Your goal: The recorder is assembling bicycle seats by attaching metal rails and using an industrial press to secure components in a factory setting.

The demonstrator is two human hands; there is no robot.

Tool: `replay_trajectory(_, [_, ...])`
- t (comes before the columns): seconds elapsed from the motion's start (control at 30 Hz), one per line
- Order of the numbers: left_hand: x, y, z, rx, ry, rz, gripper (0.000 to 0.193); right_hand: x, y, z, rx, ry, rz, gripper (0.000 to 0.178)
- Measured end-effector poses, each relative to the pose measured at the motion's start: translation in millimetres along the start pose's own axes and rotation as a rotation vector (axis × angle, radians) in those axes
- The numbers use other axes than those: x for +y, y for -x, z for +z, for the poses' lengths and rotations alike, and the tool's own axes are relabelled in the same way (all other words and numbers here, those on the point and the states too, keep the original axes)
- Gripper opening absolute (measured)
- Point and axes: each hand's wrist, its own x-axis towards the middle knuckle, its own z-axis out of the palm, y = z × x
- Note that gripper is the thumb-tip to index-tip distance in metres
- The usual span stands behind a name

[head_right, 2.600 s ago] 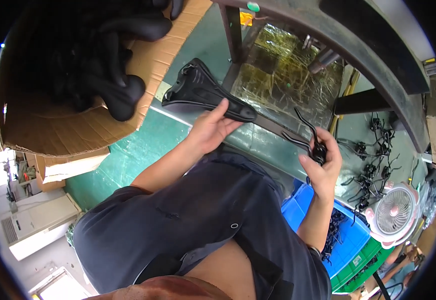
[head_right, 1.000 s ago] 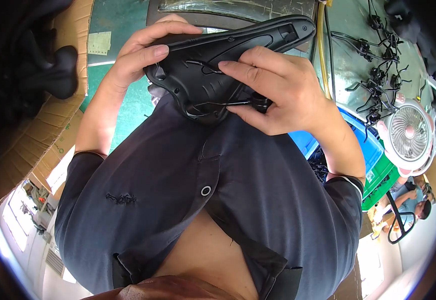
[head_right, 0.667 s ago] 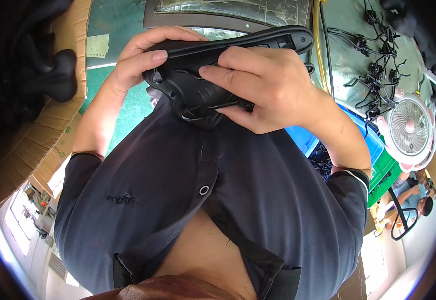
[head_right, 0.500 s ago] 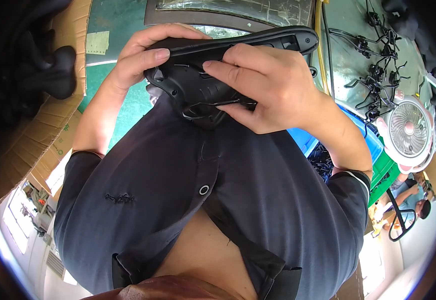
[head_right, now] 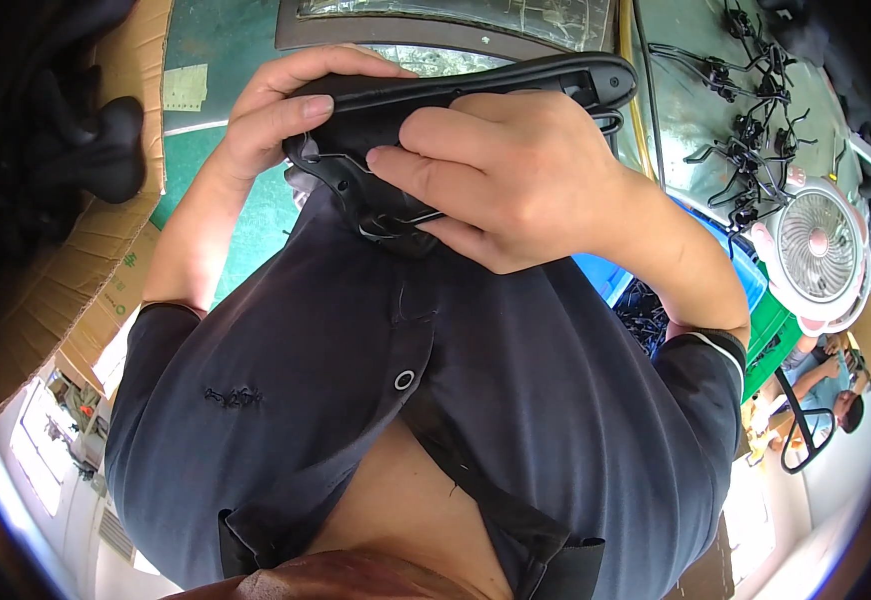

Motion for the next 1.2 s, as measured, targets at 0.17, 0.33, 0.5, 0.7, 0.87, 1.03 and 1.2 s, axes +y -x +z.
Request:
replay_trajectory(0.17, [3, 3, 1, 0.000, -0.020, 0.046, 0.059, 1, 1, 3, 0.014, -0.027, -0.006, 0.062])
replay_trajectory(0.33, [2, 2, 2, 0.010, -0.001, 0.056, 0.047, 2, 2, 0, 0.010, -0.065, 0.039, 0.062])
replay_trajectory(0.5, [12, -2, 7, 0.029, -0.010, -0.002, 0.051, 3, 0, -2, -0.017, -0.039, -0.026, 0.057])
replay_trajectory(0.7, [30, -18, 2, -0.117, -0.269, 0.133, 0.045, 14, -3, -6, -0.012, 0.029, -0.084, 0.061])
replay_trajectory(0.87, [11, -16, 9, 0.139, -0.047, 0.223, 0.036, 26, -12, -41, -0.010, 0.098, -0.014, 0.063])
replay_trajectory(1.03, [-6, -58, 19, 0.728, 0.154, 0.230, 0.037, 36, 6, -17, 0.456, 0.190, 0.621, 0.075])
replay_trajectory(1.2, [-29, -105, 12, 0.780, -0.094, 0.291, 0.034, 98, 1, 27, 0.667, 0.364, 0.713, 0.050])
